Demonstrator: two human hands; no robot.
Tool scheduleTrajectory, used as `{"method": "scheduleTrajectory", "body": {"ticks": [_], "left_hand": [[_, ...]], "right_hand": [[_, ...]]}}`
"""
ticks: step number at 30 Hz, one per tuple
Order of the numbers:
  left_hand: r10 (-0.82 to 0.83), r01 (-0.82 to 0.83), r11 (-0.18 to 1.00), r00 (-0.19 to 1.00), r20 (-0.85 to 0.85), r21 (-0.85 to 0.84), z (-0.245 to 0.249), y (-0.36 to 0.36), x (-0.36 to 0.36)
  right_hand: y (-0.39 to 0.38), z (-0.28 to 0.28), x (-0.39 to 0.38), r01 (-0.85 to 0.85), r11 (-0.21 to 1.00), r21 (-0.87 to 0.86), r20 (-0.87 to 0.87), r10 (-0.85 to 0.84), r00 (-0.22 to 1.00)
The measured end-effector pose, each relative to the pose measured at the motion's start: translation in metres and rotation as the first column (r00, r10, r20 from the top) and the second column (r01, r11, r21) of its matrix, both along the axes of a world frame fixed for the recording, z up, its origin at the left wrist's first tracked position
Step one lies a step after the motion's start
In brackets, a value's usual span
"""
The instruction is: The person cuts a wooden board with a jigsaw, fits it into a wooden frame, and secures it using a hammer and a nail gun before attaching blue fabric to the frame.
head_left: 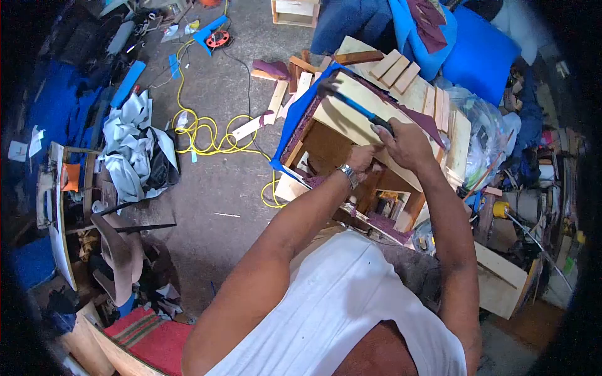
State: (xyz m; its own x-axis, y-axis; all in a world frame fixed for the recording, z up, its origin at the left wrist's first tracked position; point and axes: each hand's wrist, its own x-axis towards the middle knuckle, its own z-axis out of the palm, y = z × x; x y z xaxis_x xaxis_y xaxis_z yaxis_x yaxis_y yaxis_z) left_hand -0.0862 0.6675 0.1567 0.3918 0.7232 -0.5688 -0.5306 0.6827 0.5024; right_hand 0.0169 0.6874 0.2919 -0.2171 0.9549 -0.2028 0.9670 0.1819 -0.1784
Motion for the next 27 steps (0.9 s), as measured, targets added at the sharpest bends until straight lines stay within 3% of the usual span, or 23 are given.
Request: {"method": "scheduleTrajectory", "body": {"ticks": [2,6,8,10,14,16,20,22,23,26,27], "left_hand": [[0.001,0.0,1.0,0.996,0.094,-0.011,-0.012,0.0,0.003],[-0.01,0.01,1.0,0.999,0.049,-0.002,-0.014,0.003,0.005],[0.001,-0.001,1.0,1.0,0.018,-0.029,-0.005,0.001,0.004],[-0.027,0.037,0.997,0.988,-0.154,0.064,0.006,-0.003,-0.003],[-0.116,0.175,0.967,0.95,-0.29,0.187,0.004,-0.003,-0.011],[0.028,-0.025,1.0,0.981,0.192,-0.018,-0.056,-0.002,0.007],[0.036,-0.039,0.999,0.991,0.13,0.021,-0.071,0.0,0.018],[-0.053,0.032,0.997,0.935,0.35,0.065,-0.066,0.005,0.012],[-0.066,0.043,0.996,0.942,0.329,0.075,-0.064,0.006,0.011],[-0.106,0.1,0.989,0.993,0.046,0.109,-0.043,0.009,0.013],[-0.044,0.055,0.998,0.973,0.226,-0.039,-0.04,0.006,0.017]], "right_hand": [[-0.001,-0.005,0.0,0.023,1.0,0.011,0.039,-0.023,0.999],[-0.009,0.008,-0.009,0.075,0.995,0.061,-0.026,-0.073,0.997],[-0.008,-0.002,-0.008,0.078,0.995,0.057,0.029,-0.08,0.996],[-0.013,-0.004,-0.009,0.116,0.992,0.056,0.032,-0.118,0.992],[-0.033,0.016,-0.014,0.012,0.999,0.046,0.1,-0.017,0.995],[-0.039,0.01,-0.016,-0.018,0.994,0.104,0.077,0.01,0.997],[-0.045,0.008,-0.013,-0.026,0.963,0.267,0.015,0.023,1.0],[-0.05,0.012,-0.005,-0.058,0.93,0.363,-0.019,0.07,0.997],[-0.056,0.016,0.001,-0.082,0.909,0.41,-0.032,0.105,0.994],[-0.075,0.02,0.026,-0.087,0.877,0.473,-0.072,0.137,0.988],[-0.081,0.02,0.036,-0.086,0.874,0.478,-0.083,0.142,0.986]]}}
